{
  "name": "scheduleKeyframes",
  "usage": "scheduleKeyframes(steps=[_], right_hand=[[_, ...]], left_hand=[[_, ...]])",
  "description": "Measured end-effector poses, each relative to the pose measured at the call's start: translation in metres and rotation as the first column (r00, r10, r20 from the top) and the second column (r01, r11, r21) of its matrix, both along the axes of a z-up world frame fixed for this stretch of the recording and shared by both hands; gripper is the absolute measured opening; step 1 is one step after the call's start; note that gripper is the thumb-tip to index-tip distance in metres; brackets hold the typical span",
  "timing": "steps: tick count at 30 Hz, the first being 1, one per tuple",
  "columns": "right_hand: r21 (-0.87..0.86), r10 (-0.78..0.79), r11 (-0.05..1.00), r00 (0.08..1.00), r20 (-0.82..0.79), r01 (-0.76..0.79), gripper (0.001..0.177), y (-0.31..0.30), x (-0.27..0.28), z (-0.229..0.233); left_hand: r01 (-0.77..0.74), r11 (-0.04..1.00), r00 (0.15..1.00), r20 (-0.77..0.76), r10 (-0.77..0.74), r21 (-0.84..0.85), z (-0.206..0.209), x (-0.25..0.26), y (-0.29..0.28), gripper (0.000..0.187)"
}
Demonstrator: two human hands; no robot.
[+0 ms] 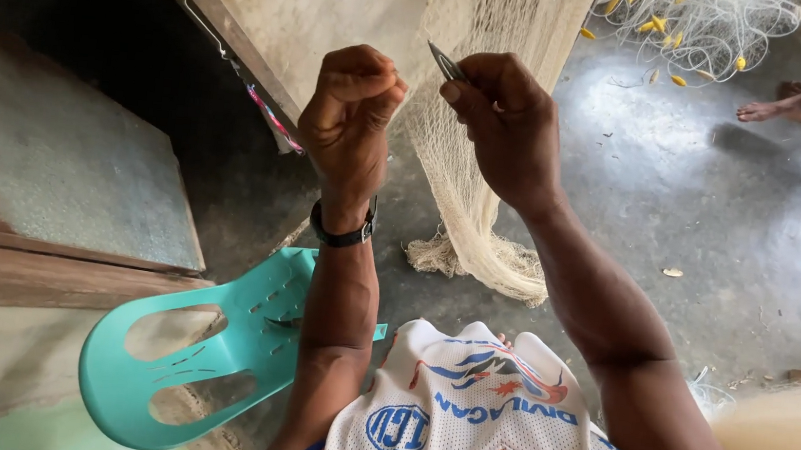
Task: Repairing a fine-mesh fishing net using a net needle and thread.
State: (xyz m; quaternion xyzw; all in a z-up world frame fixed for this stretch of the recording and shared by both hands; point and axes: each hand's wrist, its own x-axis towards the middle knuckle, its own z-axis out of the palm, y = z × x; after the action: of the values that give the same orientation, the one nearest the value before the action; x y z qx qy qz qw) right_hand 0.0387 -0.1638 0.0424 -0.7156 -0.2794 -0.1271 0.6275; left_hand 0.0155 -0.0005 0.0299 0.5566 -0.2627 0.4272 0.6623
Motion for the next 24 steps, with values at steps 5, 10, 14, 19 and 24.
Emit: scheduleKeyframes(steps=[5,10,14,19,24], right_hand=[[-0.003,-0.037,0.999,0.998,0.055,0.037,0.014,0.004,-0.003,-0.002],[0.279,-0.156,0.959,0.900,0.406,0.041,0.022,0.017,-0.002,-0.007],[0.258,-0.183,0.966,0.792,0.582,0.033,0.035,0.008,0.001,-0.010],[0.395,-0.198,0.918,0.886,0.420,0.018,0.016,-0.013,-0.019,0.017],[0.759,-0.039,0.648,0.992,0.123,-0.069,0.020,-0.089,-0.032,-0.004]], left_hand=[[-0.039,0.993,0.999,-0.013,0.041,0.113,0.006,-0.011,0.001,0.009],[-0.129,0.931,0.991,0.021,0.130,0.341,0.011,-0.020,-0.001,0.006],[-0.113,0.900,0.993,0.014,0.118,0.421,0.013,-0.027,-0.005,0.014],[-0.123,0.812,0.992,0.047,0.117,0.571,0.014,-0.032,-0.007,0.011],[-0.140,0.746,0.989,0.057,0.135,0.651,0.006,-0.023,-0.005,0.021]])
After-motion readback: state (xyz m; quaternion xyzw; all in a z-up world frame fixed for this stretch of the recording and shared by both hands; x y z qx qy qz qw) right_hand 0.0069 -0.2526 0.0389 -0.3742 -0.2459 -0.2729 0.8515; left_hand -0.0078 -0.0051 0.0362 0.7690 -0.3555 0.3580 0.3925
